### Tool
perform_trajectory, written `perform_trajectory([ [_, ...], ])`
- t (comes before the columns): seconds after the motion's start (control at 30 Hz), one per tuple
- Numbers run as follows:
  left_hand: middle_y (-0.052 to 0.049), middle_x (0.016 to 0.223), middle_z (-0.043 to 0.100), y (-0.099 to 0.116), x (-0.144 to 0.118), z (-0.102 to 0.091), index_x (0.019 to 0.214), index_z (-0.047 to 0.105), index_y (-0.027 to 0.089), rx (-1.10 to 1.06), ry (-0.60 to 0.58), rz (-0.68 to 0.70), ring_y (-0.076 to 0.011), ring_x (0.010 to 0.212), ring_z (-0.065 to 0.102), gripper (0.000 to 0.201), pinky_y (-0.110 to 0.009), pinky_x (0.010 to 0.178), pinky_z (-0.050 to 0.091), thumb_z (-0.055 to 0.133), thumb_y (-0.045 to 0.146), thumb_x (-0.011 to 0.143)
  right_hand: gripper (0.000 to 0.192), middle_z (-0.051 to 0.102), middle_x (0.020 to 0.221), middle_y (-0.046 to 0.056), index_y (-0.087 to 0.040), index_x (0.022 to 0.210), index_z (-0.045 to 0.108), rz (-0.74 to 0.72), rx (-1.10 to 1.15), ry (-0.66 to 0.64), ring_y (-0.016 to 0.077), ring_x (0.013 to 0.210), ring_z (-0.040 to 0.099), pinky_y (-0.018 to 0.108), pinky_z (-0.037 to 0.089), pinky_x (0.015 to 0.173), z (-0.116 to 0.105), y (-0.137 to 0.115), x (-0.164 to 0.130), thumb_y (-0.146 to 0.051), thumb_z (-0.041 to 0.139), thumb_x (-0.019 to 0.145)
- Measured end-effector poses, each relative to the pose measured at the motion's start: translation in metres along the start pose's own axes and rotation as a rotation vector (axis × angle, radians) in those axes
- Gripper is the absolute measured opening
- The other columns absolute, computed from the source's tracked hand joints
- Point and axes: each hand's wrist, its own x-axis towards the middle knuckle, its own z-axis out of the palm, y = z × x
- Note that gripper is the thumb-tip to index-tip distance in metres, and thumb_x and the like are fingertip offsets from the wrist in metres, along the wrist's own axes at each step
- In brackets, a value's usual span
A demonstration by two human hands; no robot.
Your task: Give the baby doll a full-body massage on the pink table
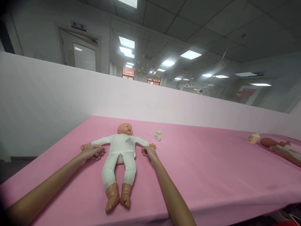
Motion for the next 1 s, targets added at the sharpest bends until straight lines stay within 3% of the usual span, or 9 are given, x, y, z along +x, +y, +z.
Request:
perform_trajectory([
  [0.07,-0.011,0.083,0.074,-0.006,0.001,-0.004,0.092,0.072,0.012,0.041,0.06,0.084,-0.0213,0.069,0.067,0.058,-0.032,0.065,0.056,0.076,0.066,0.07,0.032,0.067,0.072,0.006,-0.012,0.081,0.066,0.107,-0.04,-0.055,0.0124,0.055,0.059,0.026,0.051,0.051,-0.014,0.009,0.01,-0.043,0.071,0.089],
  [0.13,-0.008,0.078,0.072,-0.01,0.004,-0.002,0.09,0.072,0.015,0.132,0.155,0.221,-0.0216,0.067,0.065,0.053,-0.033,0.064,0.053,0.066,0.067,0.078,0.034,0.063,0.061,0.005,-0.014,0.071,0.063,0.166,-0.073,-0.084,0.0122,0.048,0.054,0.025,0.047,0.045,-0.019,0.018,0.02,-0.044,0.07,0.085],
  [0.23,-0.005,0.074,0.07,-0.017,0.008,0.006,0.079,0.07,0.018,0.357,0.217,0.413,-0.0232,0.069,0.063,0.046,-0.032,0.065,0.047,0.056,0.061,0.087,0.032,0.063,0.06,0.004,-0.016,0.073,0.065,0.133,-0.111,-0.098,0.0127,0.048,0.053,0.025,0.044,0.045,-0.013,0.032,0.029,-0.046,0.065,0.083],
  [0.33,-0.004,0.081,0.072,-0.024,0.007,0.012,0.078,0.068,0.021,0.515,0.158,0.508,-0.0246,0.077,0.065,0.041,-0.032,0.069,0.045,0.049,0.054,0.093,0.029,0.067,0.064,0.005,-0.017,0.07,0.069,0.039,-0.159,-0.153,0.0159,0.057,0.058,0.027,0.048,0.057,-0.002,0.044,0.023,-0.043,0.067,0.08],
  [0.43,-0.002,0.086,0.073,-0.026,0.001,0.015,0.081,0.068,0.023,0.58,0.101,0.539,-0.0235,0.079,0.065,0.04,-0.031,0.07,0.044,0.045,0.051,0.098,0.021,0.074,0.075,0.005,-0.019,0.067,0.072,-0.073,-0.246,-0.25,0.0208,0.077,0.065,0.031,0.051,0.074,0.001,0.049,0.011,-0.035,0.067,0.08],
  [0.5,-0.002,0.088,0.073,-0.025,-0.003,0.017,0.082,0.069,0.023,0.613,0.088,0.534,-0.023,0.079,0.066,0.04,-0.03,0.07,0.045,0.044,0.05,0.099,0.023,0.076,0.079,0.004,-0.019,0.07,0.073,-0.16,-0.349,-0.321,0.0216,0.08,0.066,0.032,0.05,0.077,-0.001,0.048,0.005,-0.031,0.061,0.085],
  [0.7,-0.003,0.113,0.073,-0.022,-0.01,0.024,0.12,0.068,0.028,0.676,0.183,0.516,-0.0244,0.087,0.066,0.038,-0.032,0.072,0.048,0.048,0.051,0.097,0.025,0.076,0.081,0.004,-0.018,0.077,0.075,-0.219,-0.442,-0.392,0.0203,0.076,0.065,0.03,0.048,0.072,-0.007,0.043,0.003,-0.028,0.056,0.09],
  [1.0,-0.004,0.117,0.072,-0.019,-0.018,0.03,0.131,0.062,0.029,0.667,0.194,0.488,-0.0253,0.09,0.068,0.046,-0.034,0.075,0.052,0.044,0.055,0.099,0.028,0.067,0.067,0.002,-0.018,0.071,0.072,-0.261,-0.482,-0.457,0.0166,0.064,0.053,0.027,0.041,0.063,-0.003,0.038,-0.004,-0.031,0.057,0.091],
])
